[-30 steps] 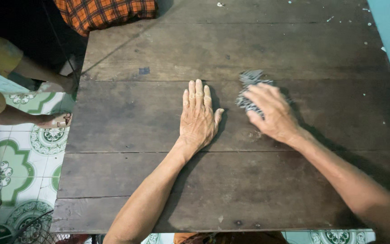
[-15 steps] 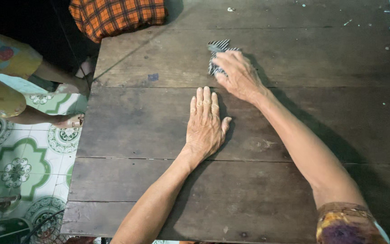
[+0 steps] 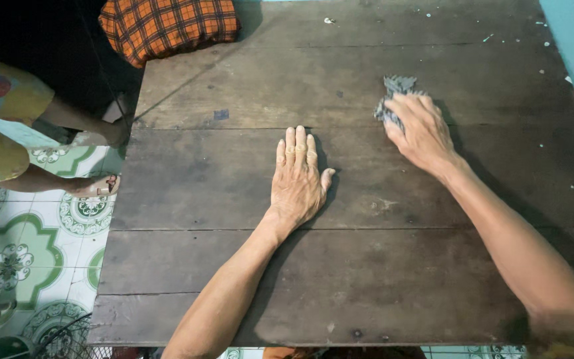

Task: The person wipes the surface of a wooden table using a patterned cloth. They move the cloth back and forth across the tabletop while a child stands nearby.

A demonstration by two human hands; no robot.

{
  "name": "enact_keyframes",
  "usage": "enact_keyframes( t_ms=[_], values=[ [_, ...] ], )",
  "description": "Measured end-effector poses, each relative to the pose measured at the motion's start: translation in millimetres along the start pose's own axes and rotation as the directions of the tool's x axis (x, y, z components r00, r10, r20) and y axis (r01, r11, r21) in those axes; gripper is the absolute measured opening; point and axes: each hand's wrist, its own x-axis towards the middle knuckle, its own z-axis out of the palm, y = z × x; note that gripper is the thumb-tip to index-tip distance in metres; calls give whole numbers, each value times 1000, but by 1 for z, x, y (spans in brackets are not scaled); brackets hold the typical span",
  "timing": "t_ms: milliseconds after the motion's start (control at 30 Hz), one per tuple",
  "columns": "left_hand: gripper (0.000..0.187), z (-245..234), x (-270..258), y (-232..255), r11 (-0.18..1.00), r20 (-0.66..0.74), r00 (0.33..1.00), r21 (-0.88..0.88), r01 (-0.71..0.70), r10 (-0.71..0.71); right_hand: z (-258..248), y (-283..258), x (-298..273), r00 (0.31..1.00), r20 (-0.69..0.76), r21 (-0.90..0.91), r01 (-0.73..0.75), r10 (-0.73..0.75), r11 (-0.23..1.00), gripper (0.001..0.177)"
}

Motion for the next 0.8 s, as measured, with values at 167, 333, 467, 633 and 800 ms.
enact_keyframes(
  t_ms=[167,333,467,633,800],
  values=[
    [81,2,1,-1,999,7,1000,31,-10,10,-9,-38,-37,997,61,41,41,-43,998,49],
    [81,-1,1,1,1000,30,1000,3,9,-9,-5,-96,-28,983,68,188,155,-171,970,48],
    [78,-2,1,0,1000,30,999,26,14,-15,5,-114,13,970,30,281,222,-240,934,46],
    [77,-4,2,1,1000,32,999,15,13,-14,33,-90,60,976,-5,261,209,-215,942,43],
    [76,-7,2,2,999,21,1000,36,-8,8,49,-22,83,985,-141,72,111,-100,991,40]
  ],
)
